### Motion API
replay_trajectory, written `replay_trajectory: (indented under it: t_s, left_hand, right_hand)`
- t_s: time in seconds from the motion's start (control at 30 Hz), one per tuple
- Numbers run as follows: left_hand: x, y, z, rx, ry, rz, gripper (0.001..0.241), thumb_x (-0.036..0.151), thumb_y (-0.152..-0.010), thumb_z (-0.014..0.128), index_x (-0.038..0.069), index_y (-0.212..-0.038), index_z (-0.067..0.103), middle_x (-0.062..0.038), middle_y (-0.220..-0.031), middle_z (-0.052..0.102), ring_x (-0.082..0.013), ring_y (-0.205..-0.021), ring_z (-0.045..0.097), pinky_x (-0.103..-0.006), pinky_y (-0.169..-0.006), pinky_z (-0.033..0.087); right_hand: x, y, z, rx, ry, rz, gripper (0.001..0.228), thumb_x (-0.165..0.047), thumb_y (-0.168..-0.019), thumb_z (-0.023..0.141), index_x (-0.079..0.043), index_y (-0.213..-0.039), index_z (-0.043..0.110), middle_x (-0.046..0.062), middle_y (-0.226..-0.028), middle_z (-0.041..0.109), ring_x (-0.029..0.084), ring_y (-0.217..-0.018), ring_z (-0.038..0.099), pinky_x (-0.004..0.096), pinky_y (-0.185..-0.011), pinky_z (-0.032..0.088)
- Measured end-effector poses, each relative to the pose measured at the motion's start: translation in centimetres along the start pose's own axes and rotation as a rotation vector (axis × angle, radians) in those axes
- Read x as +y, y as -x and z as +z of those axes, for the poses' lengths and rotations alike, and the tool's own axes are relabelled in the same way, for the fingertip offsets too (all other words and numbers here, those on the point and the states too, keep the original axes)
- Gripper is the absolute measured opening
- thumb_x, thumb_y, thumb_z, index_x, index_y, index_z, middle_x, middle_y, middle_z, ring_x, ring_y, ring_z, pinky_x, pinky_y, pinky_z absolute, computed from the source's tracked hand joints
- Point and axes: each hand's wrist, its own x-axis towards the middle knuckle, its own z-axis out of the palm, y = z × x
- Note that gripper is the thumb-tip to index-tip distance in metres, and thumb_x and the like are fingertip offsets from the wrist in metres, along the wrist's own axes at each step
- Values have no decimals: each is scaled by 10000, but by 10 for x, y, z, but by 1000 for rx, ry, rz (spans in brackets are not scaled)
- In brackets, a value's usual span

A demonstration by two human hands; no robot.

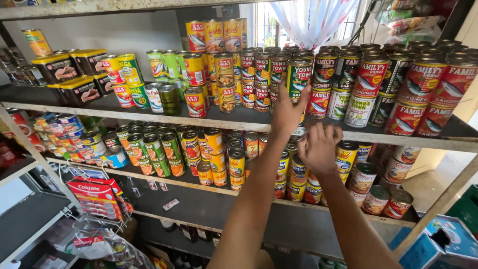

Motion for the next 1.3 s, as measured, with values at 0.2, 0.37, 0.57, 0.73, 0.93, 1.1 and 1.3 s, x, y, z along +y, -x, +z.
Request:
replay_trajectory:
  t_s: [0.2,0.37,0.57,0.73,0.93,1.1,1.3]
  left_hand:
    - [6,5,5,100,-198,-21,810,566,-930,629,11,-1481,420,-266,-1066,726,-446,-949,719,-517,-776,579]
    - [-1,4,9,105,-269,-56,889,573,-858,698,8,-1472,392,-265,-1031,725,-438,-914,723,-514,-761,580]
    - [-13,4,13,173,-384,39,898,472,-759,808,-33,-1405,440,-265,-1123,685,-421,-1033,673,-500,-830,569]
    - [-23,-6,-3,87,-363,9,859,398,-757,858,-90,-1343,462,-276,-1156,655,-423,-1094,622,-500,-891,535]
    - [-66,-27,-55,26,-198,-48,811,344,-757,838,-91,-1330,464,-231,-1156,692,-355,-1059,717,-442,-917,575]
    - [-95,-46,-82,5,-141,74,853,446,-731,897,-80,-1284,515,-229,-1145,733,-381,-1060,735,-435,-937,567]
    - [-86,-51,-83,18,-357,-130,1052,563,-707,901,-109,-1344,401,-288,-1178,671,-426,-1123,659,-471,-916,541]
  right_hand:
    - [-8,-5,-1,109,-18,5,362,-208,-826,568,-24,-1134,615,146,-1032,559,348,-1027,488,535,-1024,298]
    - [-4,-4,8,100,-2,33,308,-219,-819,578,-28,-1059,600,150,-1027,557,359,-1035,487,538,-1030,298]
    - [-8,-2,9,78,56,71,295,-253,-821,588,-28,-1012,577,159,-1044,544,366,-1059,477,545,-1056,294]
    - [-12,-10,3,70,147,63,293,-274,-829,582,-42,-1006,570,146,-1083,555,340,-1079,483,552,-1065,296]
    - [-25,-30,-9,-79,181,147,326,-305,-860,566,-73,-1078,634,110,-1126,603,328,-1111,511,637,-982,315]
    - [-26,-58,-3,-409,104,228,444,-372,-925,511,-91,-1235,662,110,-1247,627,319,-1284,509,675,-1051,359]
    - [-52,-94,-9,-643,100,228,438,-391,-942,443,-321,-1332,631,95,-1361,554,314,-1280,503,593,-1039,391]
